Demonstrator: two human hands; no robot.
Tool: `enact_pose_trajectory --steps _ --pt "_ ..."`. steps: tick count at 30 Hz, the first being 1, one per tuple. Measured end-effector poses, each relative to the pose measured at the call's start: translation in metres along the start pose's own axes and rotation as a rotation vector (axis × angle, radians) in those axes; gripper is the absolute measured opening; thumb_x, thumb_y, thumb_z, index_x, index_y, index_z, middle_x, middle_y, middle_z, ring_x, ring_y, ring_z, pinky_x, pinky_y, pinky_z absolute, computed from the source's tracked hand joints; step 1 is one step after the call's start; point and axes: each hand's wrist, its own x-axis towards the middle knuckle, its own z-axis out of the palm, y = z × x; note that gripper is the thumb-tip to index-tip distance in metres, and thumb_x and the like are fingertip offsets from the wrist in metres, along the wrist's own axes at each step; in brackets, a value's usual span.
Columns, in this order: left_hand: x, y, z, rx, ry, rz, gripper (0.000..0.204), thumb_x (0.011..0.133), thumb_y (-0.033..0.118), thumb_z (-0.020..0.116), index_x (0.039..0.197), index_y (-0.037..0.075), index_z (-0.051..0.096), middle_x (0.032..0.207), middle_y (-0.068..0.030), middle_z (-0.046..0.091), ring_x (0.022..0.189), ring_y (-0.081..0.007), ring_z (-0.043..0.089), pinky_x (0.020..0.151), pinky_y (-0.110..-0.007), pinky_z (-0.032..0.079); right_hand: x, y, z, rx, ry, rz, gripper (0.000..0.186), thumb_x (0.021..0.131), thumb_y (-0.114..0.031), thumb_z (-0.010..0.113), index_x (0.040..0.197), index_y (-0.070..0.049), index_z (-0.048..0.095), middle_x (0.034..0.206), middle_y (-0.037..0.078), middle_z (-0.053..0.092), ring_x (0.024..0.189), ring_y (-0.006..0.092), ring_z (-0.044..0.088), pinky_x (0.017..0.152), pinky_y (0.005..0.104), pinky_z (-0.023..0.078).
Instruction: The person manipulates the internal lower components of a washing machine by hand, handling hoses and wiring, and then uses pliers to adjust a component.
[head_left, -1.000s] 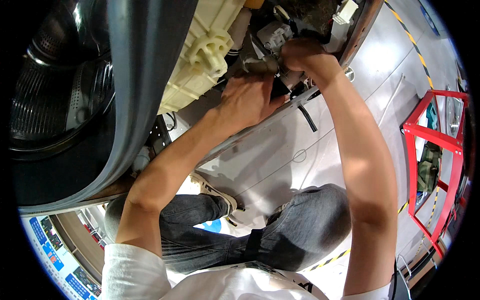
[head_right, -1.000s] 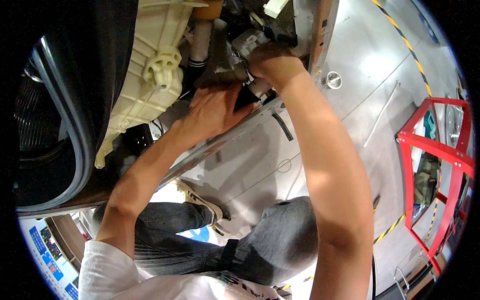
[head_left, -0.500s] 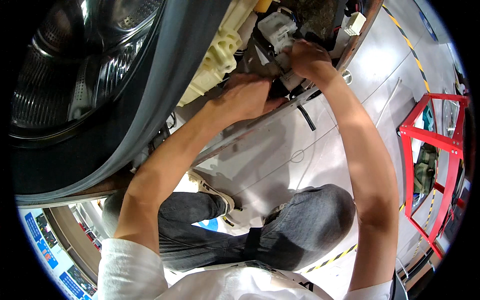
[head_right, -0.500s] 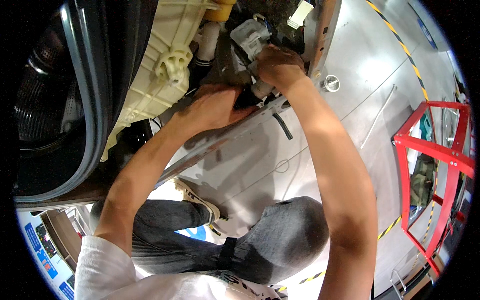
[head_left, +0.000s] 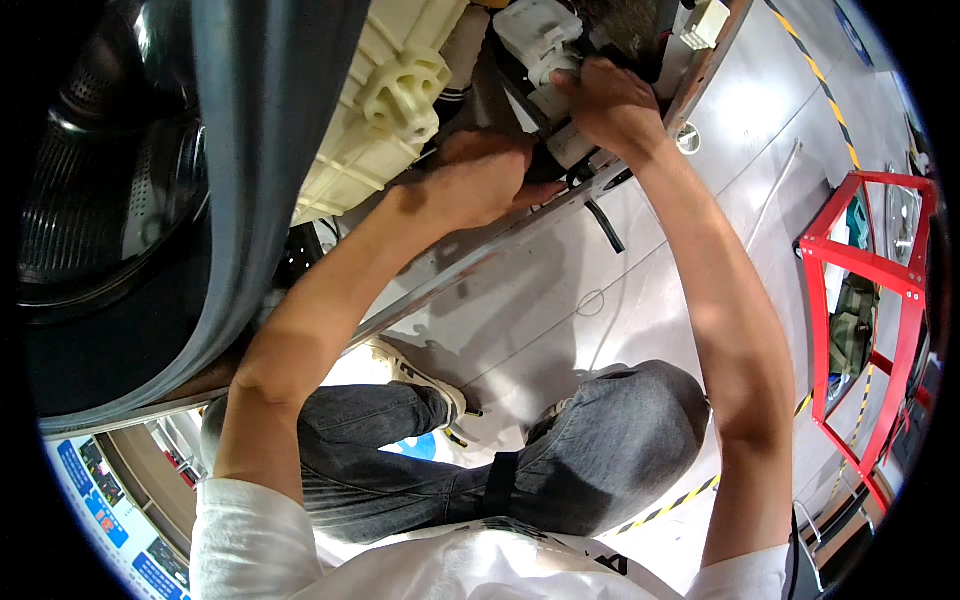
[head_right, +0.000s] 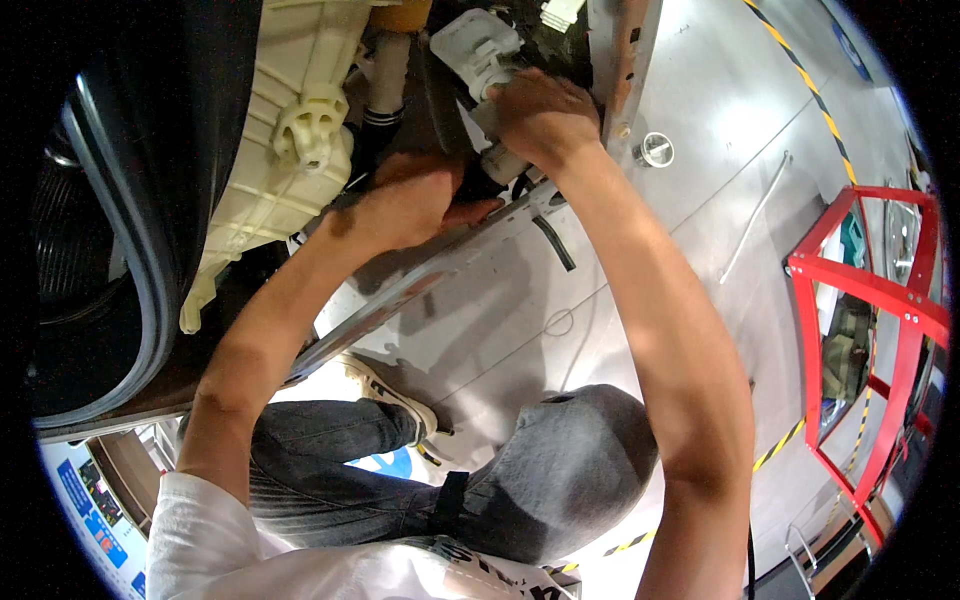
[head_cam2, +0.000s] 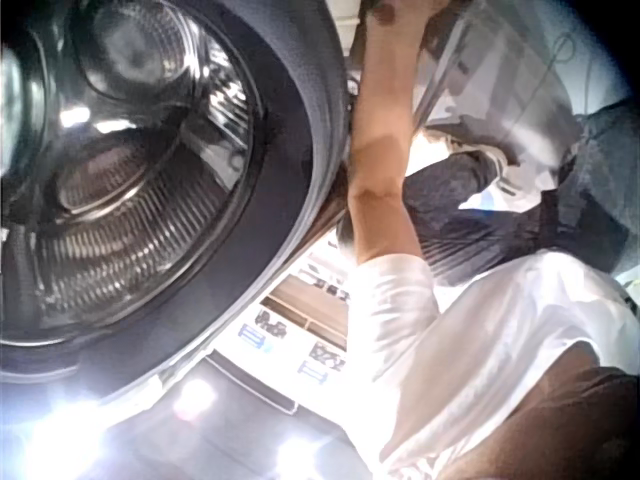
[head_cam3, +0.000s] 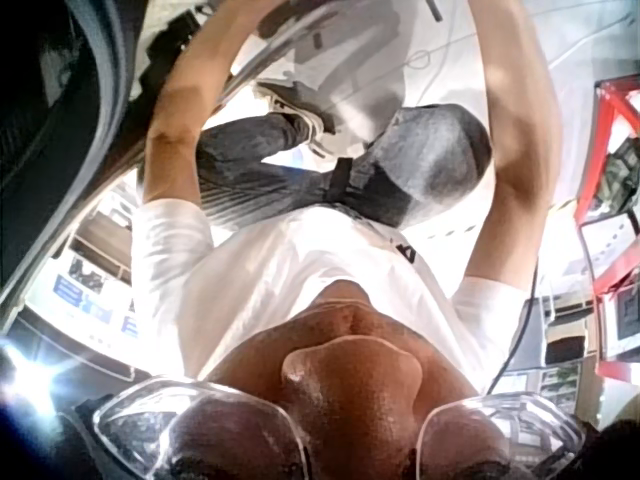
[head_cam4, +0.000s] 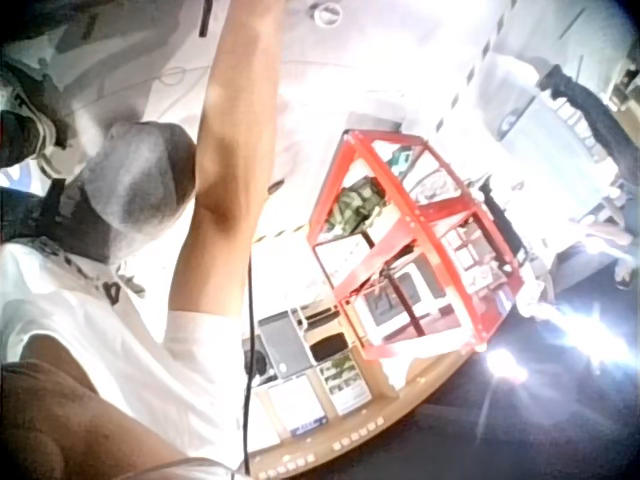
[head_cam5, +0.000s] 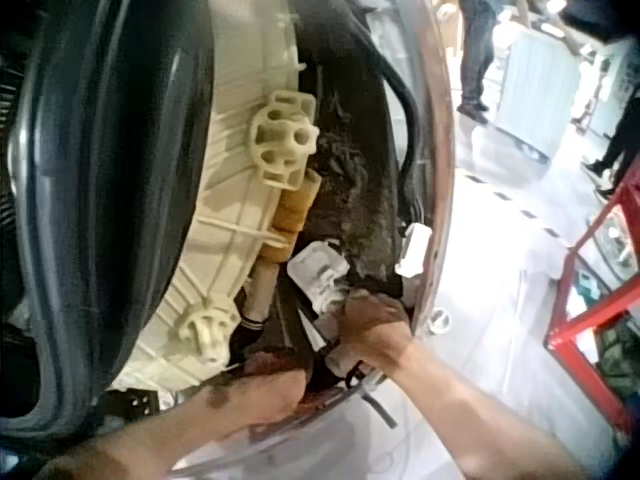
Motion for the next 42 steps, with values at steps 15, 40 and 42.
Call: enact_pose_trajectory --steps 15,40,42 --pt "0.018 -0.003 -0.004 0.103 -0.147 0.037 0.055 0.089 0.052 0.056 0.075 -0.001 0.065 0.075 -0.0198 0.065 0.073 -0.0380 0.064 0.068 -0.045 0.050 0.002 0.001 0.028 -0.085 0.134 0.133 0.044 0.095 -0.041 0.046 0.091 -0.001 0.063 0.086 0.020 0.068 0.091 0.0350 0.065 0.083 0.0399 0.050" --pt "-0.024 -0.002 0.014 0.037 0.175 -0.005 0.036 0.075 0.018 0.072 0.102 -0.003 0.061 0.095 -0.0242 0.062 0.092 -0.0427 0.058 0.081 -0.048 0.046 0.003 0.005 0.012 -0.132 -0.026 -0.072 0.042 0.095 -0.038 0.046 0.104 -0.001 0.062 0.107 0.021 0.065 0.105 0.0350 0.060 0.091 0.0407 0.046" --pt "-0.021 -0.004 0.012 -0.033 0.064 -0.104 0.034 0.077 0.019 0.070 0.102 -0.002 0.061 0.096 -0.0244 0.062 0.092 -0.0436 0.058 0.081 -0.049 0.046 0.002 0.004 0.009 -0.112 -0.036 -0.071 0.042 0.095 -0.039 0.046 0.102 0.000 0.062 0.105 0.021 0.065 0.104 0.0358 0.060 0.091 0.0410 0.046"
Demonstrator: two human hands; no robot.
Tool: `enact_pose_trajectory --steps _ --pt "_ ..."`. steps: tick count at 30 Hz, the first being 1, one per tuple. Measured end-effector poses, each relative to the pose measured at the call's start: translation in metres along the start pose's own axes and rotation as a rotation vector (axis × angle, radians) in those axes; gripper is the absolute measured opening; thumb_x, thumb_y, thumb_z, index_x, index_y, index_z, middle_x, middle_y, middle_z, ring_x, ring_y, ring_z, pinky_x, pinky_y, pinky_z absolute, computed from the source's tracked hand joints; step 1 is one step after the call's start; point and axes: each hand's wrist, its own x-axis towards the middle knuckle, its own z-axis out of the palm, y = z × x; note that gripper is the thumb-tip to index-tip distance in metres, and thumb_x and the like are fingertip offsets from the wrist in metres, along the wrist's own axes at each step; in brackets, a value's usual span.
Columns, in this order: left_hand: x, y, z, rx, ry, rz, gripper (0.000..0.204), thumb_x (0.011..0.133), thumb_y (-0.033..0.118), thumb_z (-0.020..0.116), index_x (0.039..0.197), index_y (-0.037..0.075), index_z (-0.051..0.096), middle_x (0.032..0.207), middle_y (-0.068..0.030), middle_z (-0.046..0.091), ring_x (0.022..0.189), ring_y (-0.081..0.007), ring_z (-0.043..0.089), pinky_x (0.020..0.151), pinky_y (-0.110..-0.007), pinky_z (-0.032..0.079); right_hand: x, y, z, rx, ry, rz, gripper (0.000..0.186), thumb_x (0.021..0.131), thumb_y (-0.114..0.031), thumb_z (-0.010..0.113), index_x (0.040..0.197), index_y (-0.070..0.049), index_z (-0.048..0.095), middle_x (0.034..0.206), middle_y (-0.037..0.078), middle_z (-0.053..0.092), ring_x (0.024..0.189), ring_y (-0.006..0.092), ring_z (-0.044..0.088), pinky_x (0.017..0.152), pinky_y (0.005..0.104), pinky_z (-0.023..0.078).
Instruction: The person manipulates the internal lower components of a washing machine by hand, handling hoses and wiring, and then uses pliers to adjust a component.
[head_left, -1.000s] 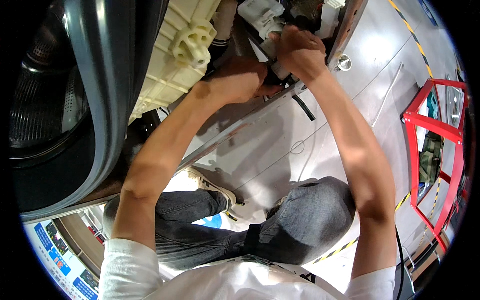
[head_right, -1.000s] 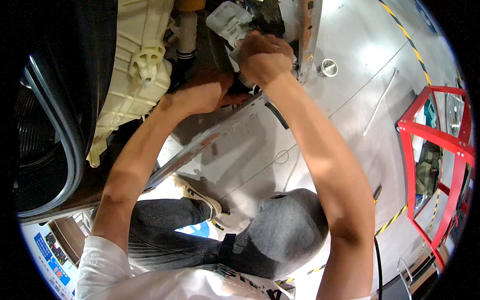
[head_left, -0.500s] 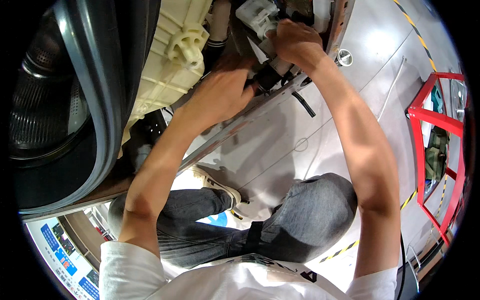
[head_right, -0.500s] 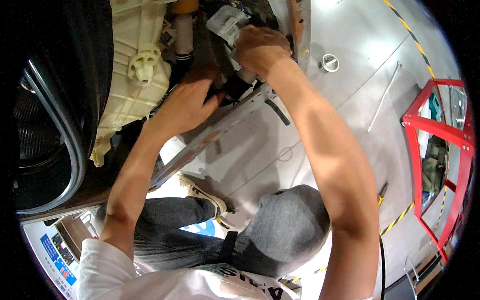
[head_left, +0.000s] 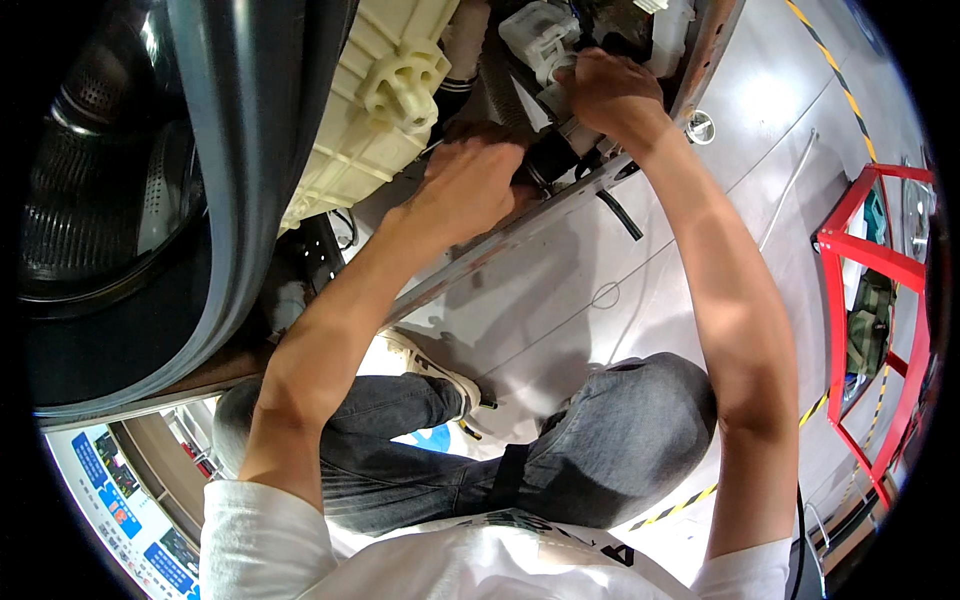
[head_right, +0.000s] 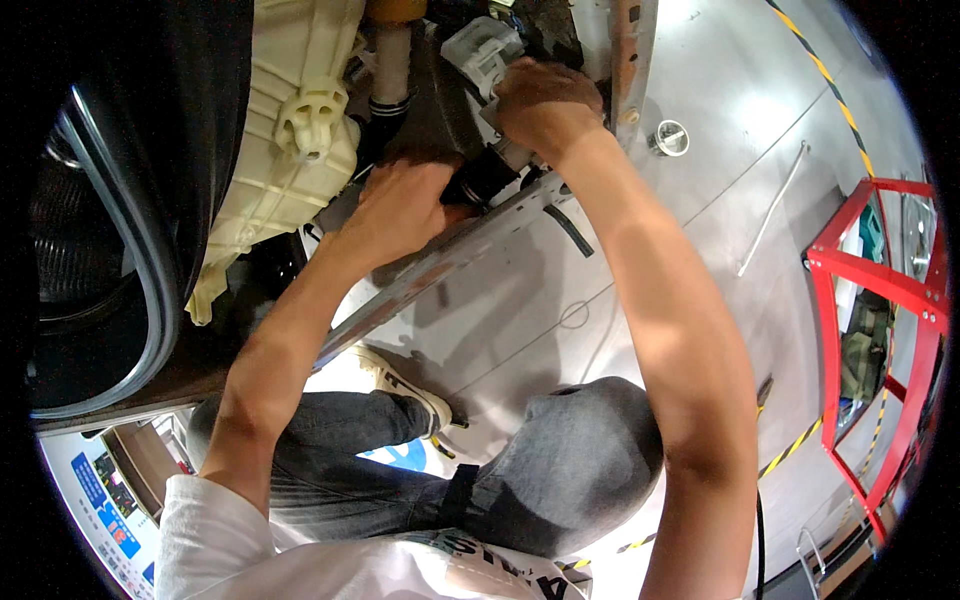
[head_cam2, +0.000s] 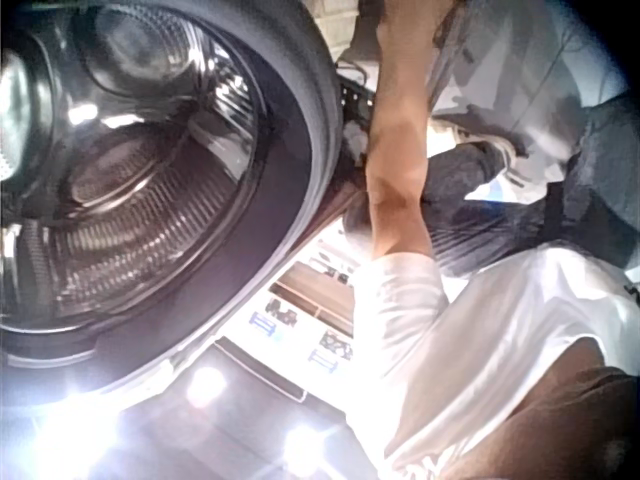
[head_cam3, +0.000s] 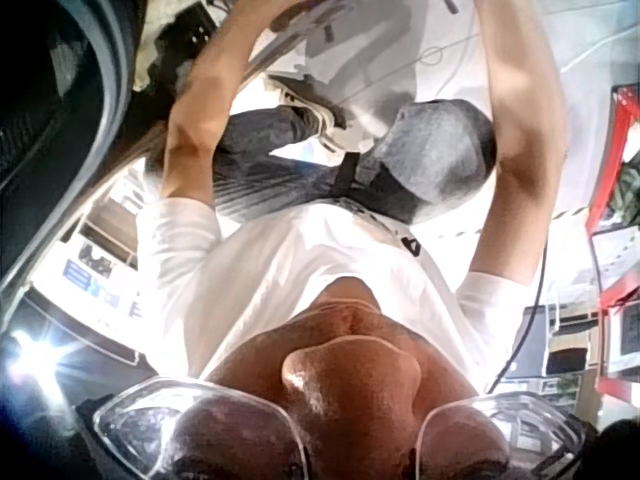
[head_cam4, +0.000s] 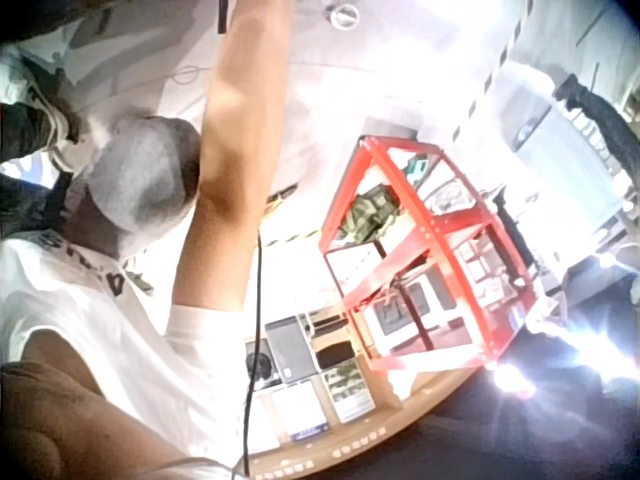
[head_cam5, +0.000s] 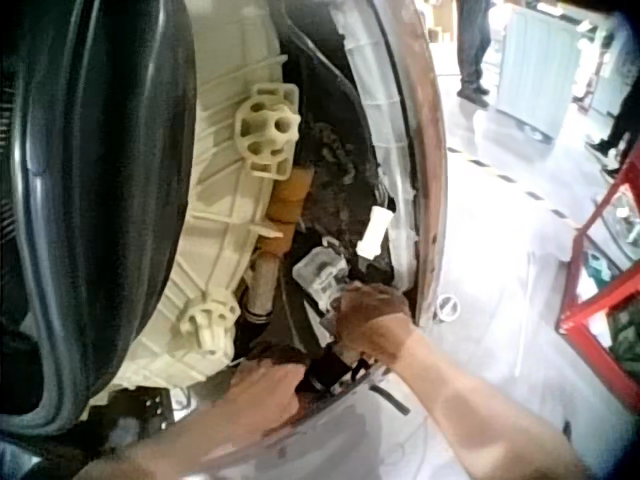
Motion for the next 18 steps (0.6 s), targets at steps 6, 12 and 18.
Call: enact_pose_trajectory --steps 6,12,18 --pt "0.008 -0.005 -0.005 -0.064 -0.074 -0.023 0.028 0.077 0.015 0.064 0.100 0.000 0.063 0.095 -0.0255 0.063 0.094 -0.0450 0.058 0.081 -0.050 0.046 0.001 -0.002 0.001 0.057 -0.010 0.101 0.045 0.094 -0.041 0.047 0.092 0.000 0.065 0.099 0.022 0.066 0.100 0.0379 0.061 0.089 0.0426 0.047" --pt "0.014 -0.016 0.005 -0.055 0.080 0.020 0.026 0.075 0.014 0.063 0.097 0.001 0.066 0.088 -0.0257 0.064 0.089 -0.0434 0.060 0.080 -0.049 0.048 0.002 -0.005 0.001 0.066 0.052 0.063 0.047 0.094 -0.042 0.048 0.091 0.001 0.065 0.097 0.022 0.067 0.099 0.0377 0.062 0.088 0.0418 0.048" --pt "0.024 -0.012 -0.004 -0.207 -0.044 -0.081 0.031 0.074 0.022 0.070 0.099 0.004 0.067 0.094 -0.0203 0.066 0.095 -0.0395 0.062 0.082 -0.045 0.050 0.008 0.001 0.007 -0.073 -0.110 0.051 0.025 0.088 -0.017 0.049 0.094 0.003 0.063 0.095 0.024 0.067 0.098 0.0374 0.063 0.085 0.0423 0.050"
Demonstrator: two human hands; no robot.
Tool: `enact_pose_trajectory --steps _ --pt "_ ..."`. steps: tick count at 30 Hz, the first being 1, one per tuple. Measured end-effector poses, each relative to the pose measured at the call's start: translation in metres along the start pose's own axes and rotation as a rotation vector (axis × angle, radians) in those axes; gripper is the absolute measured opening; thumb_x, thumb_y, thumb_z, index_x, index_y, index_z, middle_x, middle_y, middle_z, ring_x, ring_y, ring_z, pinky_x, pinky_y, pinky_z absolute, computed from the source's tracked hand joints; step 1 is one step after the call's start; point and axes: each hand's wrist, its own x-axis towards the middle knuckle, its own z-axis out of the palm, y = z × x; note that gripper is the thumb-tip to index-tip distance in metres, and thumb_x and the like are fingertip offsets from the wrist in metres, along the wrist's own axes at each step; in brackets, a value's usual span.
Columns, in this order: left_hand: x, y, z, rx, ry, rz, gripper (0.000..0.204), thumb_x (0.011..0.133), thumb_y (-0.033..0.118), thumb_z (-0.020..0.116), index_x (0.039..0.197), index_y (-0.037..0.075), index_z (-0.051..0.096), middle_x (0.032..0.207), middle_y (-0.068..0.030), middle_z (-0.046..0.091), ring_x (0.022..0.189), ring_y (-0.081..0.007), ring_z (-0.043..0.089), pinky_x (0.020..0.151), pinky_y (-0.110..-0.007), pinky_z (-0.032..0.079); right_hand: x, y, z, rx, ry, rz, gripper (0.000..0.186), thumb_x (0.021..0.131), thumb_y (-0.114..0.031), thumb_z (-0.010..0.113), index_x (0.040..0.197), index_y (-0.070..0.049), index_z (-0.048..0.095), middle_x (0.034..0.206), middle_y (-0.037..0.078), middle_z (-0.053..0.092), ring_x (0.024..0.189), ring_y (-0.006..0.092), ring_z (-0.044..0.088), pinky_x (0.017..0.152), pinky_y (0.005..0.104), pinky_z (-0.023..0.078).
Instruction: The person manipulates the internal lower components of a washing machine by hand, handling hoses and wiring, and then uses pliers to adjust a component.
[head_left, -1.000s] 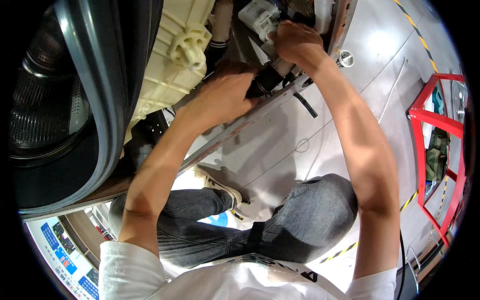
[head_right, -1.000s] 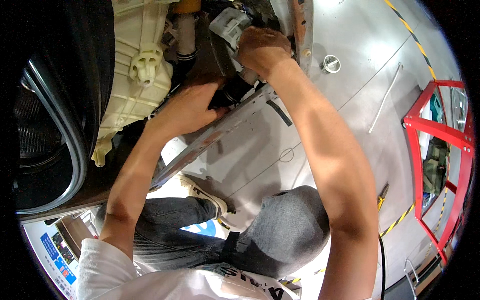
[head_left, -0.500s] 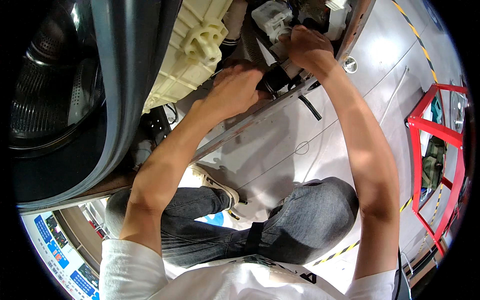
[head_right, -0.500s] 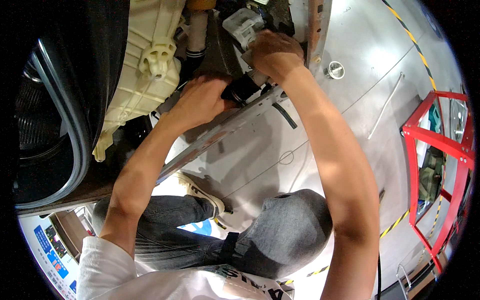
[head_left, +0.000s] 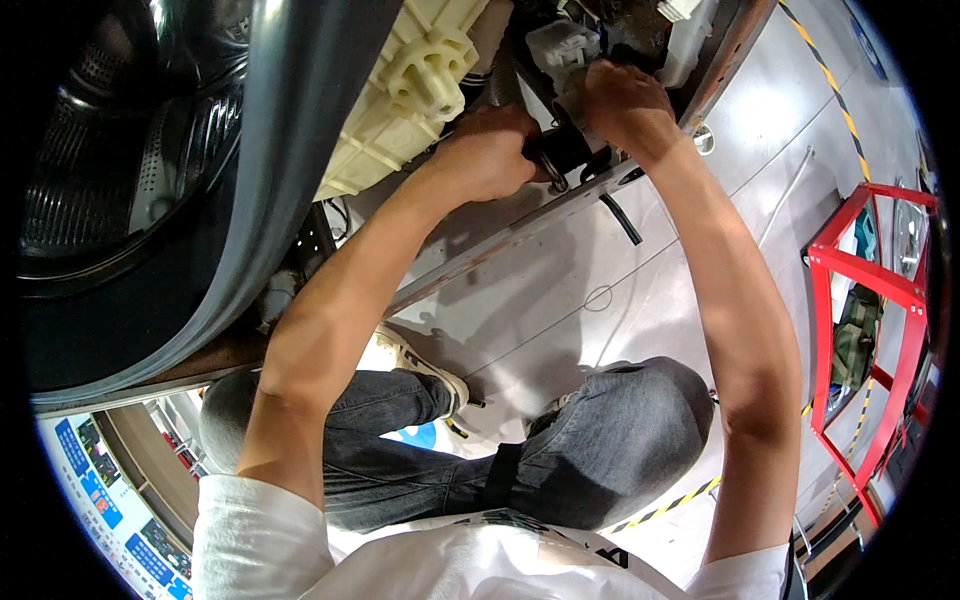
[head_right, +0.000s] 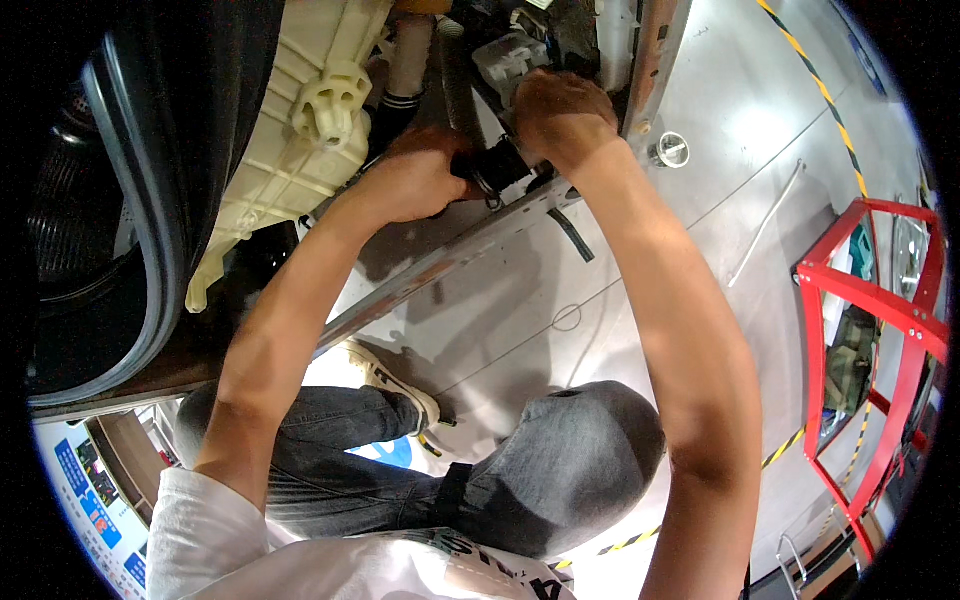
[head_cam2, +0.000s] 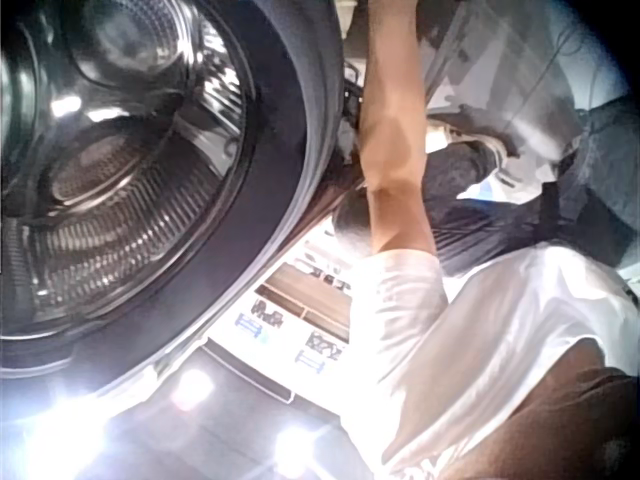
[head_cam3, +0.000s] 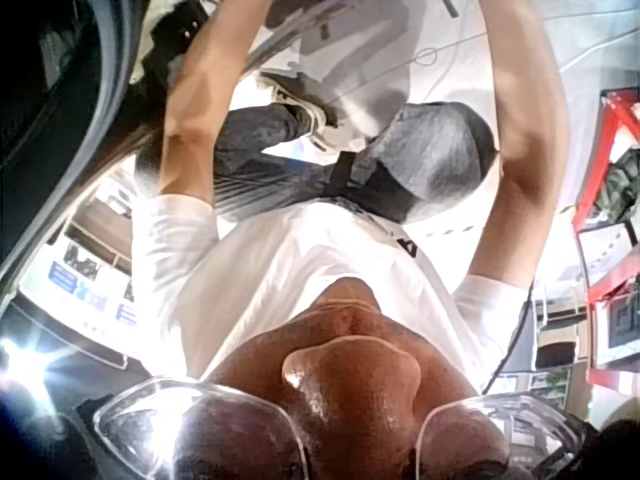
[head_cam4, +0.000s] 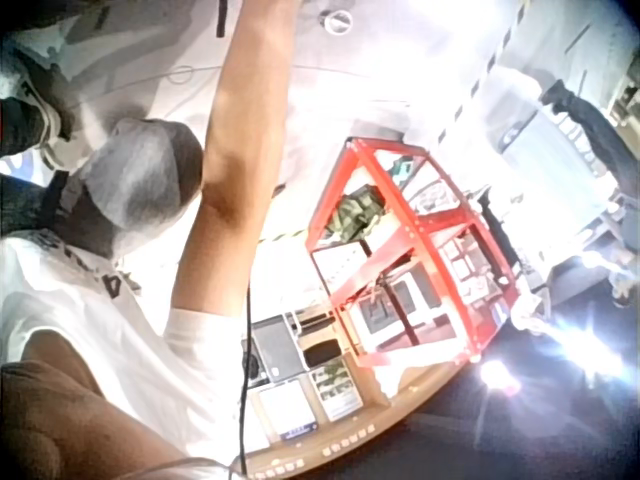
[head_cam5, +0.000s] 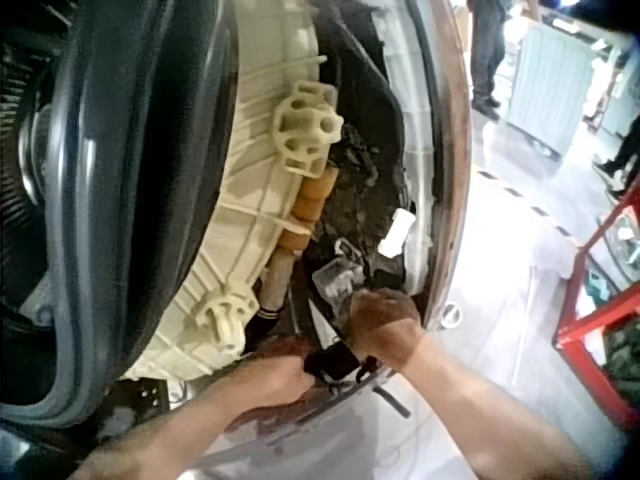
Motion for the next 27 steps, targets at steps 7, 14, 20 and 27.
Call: enact_pose_trajectory --steps 7,14,20,27 --pt "-0.013 0.016 -0.008 0.023 -0.088 0.015 0.036 0.076 0.027 0.070 0.101 0.000 0.066 0.095 -0.0228 0.066 0.094 -0.0387 0.063 0.081 -0.042 0.050 -0.005 0.000 -0.001 0.014 0.073 -0.038 0.021 0.081 -0.008 0.053 0.096 0.003 0.062 0.097 0.022 0.067 0.096 0.0358 0.065 0.083 0.0405 0.053" --pt "-0.009 0.022 -0.015 -0.135 -0.254 -0.065 0.044 0.085 0.036 0.061 0.110 0.000 0.060 0.100 -0.0256 0.064 0.096 -0.0395 0.062 0.083 -0.043 0.048 0.000 0.007 0.009 -0.047 0.207 -0.063 0.021 0.083 -0.011 0.052 0.095 0.001 0.065 0.102 0.021 0.067 0.100 0.0317 0.065 0.085 0.0363 0.052" --pt "-0.005 0.036 0.001 0.016 -0.123 -0.109 0.052 0.087 0.048 0.059 0.105 -0.001 0.063 0.097 -0.0239 0.065 0.091 -0.0380 0.063 0.081 -0.043 0.048 0.001 -0.002 0.002 -0.004 0.142 0.017 0.024 0.085 -0.013 0.049 0.098 0.002 0.063 0.104 0.019 0.066 0.103 0.0297 0.064 0.086 0.0350 0.052" --pt "0.007 0.021 0.004 -0.198 -0.045 -0.057 0.051 0.085 0.051 0.060 0.097 0.002 0.067 0.094 -0.0198 0.067 0.092 -0.0382 0.063 0.080 -0.043 0.049 0.006 0.009 0.015 0.112 0.235 0.025 0.034 0.092 -0.029 0.046 0.099 0.000 0.062 0.103 0.019 0.066 0.102 0.0346 0.062 0.090 0.0404 0.048"
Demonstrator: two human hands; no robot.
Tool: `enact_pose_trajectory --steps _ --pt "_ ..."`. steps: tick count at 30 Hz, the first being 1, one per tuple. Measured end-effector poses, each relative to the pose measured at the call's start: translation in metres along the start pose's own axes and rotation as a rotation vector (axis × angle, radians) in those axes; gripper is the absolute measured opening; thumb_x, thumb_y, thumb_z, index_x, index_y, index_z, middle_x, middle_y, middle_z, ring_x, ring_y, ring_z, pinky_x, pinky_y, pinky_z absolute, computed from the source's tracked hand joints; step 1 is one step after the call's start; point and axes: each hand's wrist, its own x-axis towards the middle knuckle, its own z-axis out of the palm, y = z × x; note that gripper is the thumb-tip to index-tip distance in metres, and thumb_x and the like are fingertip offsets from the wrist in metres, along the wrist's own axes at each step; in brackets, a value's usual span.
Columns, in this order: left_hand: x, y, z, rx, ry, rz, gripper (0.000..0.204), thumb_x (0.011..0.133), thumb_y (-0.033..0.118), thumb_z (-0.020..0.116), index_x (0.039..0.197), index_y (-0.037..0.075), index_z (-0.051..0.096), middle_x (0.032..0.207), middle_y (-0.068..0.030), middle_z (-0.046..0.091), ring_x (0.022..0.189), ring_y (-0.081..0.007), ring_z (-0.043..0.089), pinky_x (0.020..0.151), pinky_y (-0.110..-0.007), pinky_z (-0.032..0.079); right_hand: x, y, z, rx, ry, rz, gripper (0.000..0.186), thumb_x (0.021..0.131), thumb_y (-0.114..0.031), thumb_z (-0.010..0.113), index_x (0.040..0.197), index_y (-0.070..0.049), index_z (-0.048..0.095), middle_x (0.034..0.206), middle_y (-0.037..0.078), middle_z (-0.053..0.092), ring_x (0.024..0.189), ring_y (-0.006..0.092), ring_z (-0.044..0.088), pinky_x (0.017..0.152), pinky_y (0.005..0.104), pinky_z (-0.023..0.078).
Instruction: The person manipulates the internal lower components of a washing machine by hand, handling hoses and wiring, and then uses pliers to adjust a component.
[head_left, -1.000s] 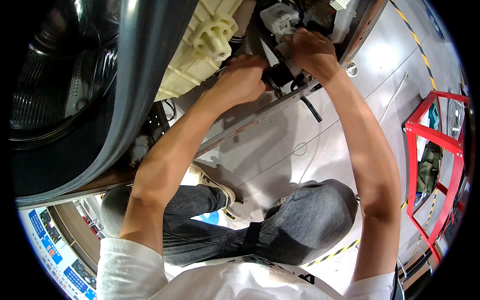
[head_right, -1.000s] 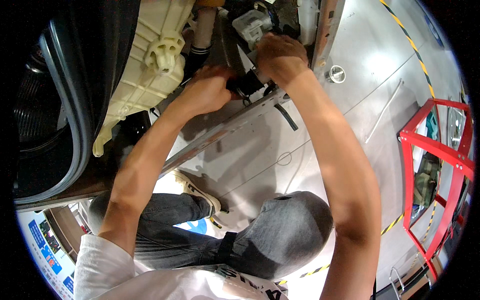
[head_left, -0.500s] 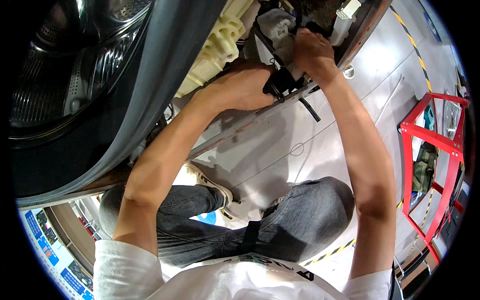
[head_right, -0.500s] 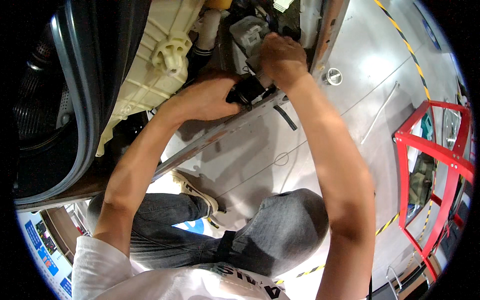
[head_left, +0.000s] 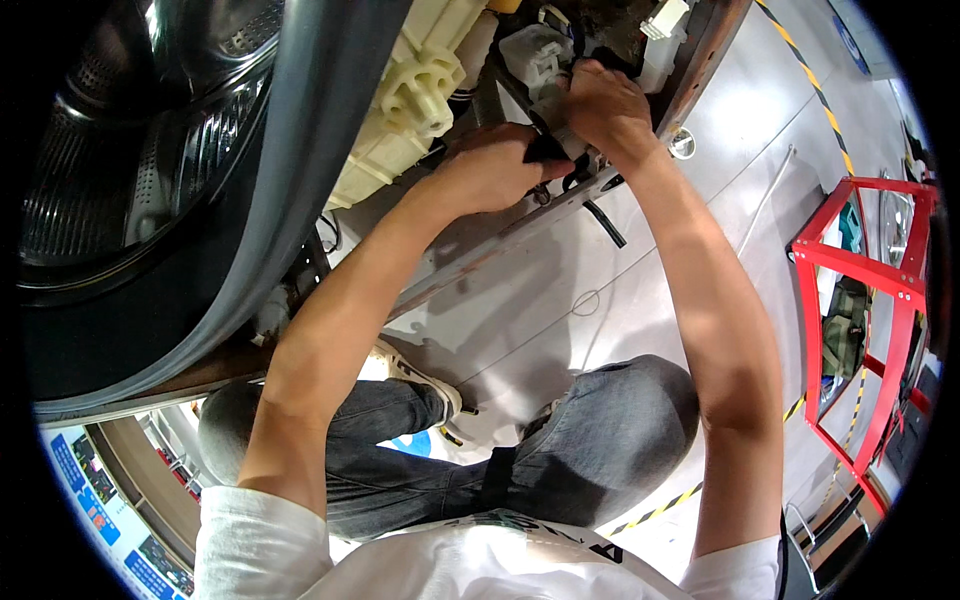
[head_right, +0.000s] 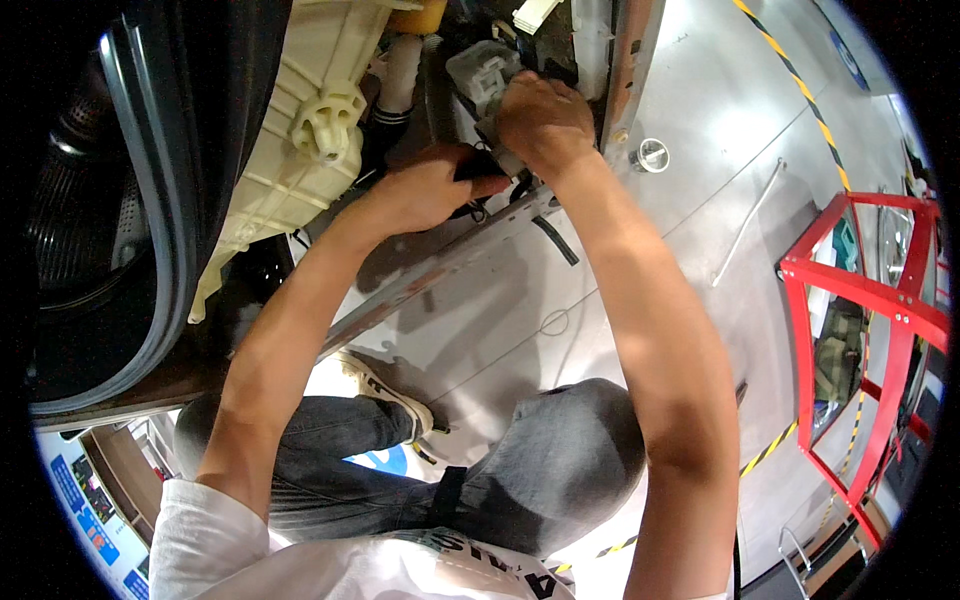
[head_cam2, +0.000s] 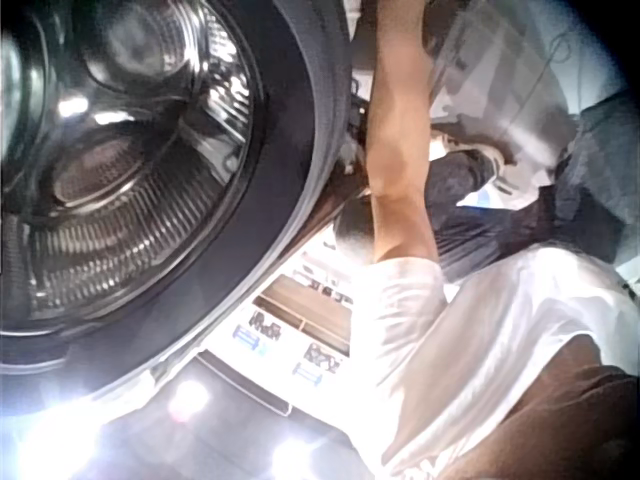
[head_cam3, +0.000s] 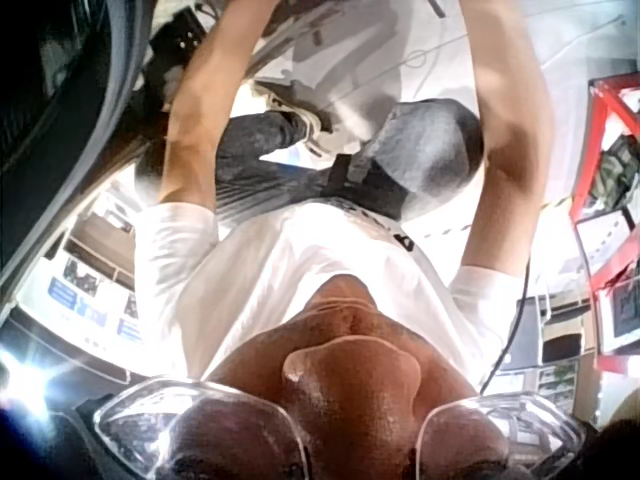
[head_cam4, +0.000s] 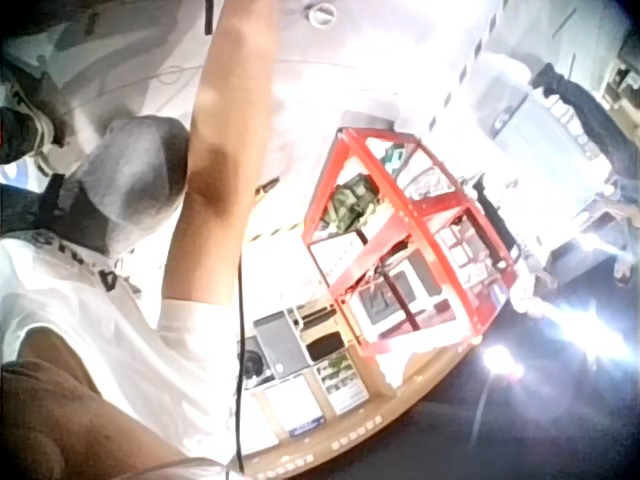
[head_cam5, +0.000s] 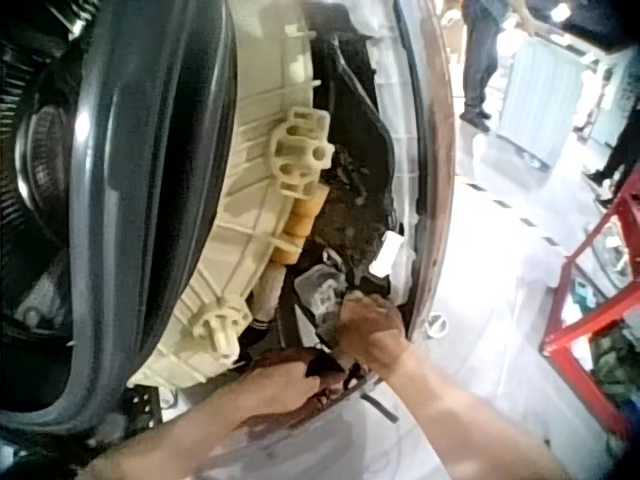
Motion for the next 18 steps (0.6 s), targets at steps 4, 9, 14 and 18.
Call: enact_pose_trajectory --steps 4,9,14,18 --pt "0.005 -0.006 -0.004 -0.122 -0.010 0.020 0.047 0.084 0.048 0.061 0.096 0.004 0.069 0.088 -0.0173 0.068 0.082 -0.0323 0.063 0.076 -0.039 0.048 -0.001 -0.003 -0.005 -0.014 -0.049 0.020 0.032 0.088 -0.025 0.047 0.101 -0.001 0.063 0.107 0.018 0.065 0.104 0.0340 0.061 0.092 0.0386 0.046" --pt "0.006 -0.012 -0.004 -0.259 -0.010 0.002 0.045 0.082 0.047 0.064 0.093 0.004 0.070 0.082 -0.0156 0.067 0.074 -0.0244 0.059 0.072 -0.035 0.046 -0.003 -0.010 -0.014 0.003 -0.104 -0.003 0.031 0.086 -0.012 0.046 0.108 0.002 0.061 0.114 0.018 0.064 0.112 0.0308 0.059 0.096 0.0353 0.045" --pt "0.004 -0.006 -0.009 -0.244 -0.045 -0.020 0.044 0.082 0.047 0.064 0.092 0.004 0.070 0.082 -0.0149 0.067 0.074 -0.0233 0.059 0.071 -0.034 0.045 0.005 -0.013 -0.017 0.004 -0.208 0.100 0.032 0.085 -0.014 0.048 0.109 0.003 0.061 0.114 0.019 0.064 0.113 0.0306 0.059 0.096 0.0354 0.045" --pt "0.002 0.000 -0.010 -0.134 -0.083 -0.007 0.045 0.083 0.048 0.063 0.093 0.005 0.070 0.085 -0.0158 0.067 0.078 -0.0263 0.061 0.073 -0.036 0.046 0.002 -0.018 -0.021 0.013 -0.251 0.099 0.030 0.086 -0.015 0.048 0.107 0.003 0.061 0.112 0.019 0.065 0.110 0.0307 0.060 0.094 0.0364 0.046"
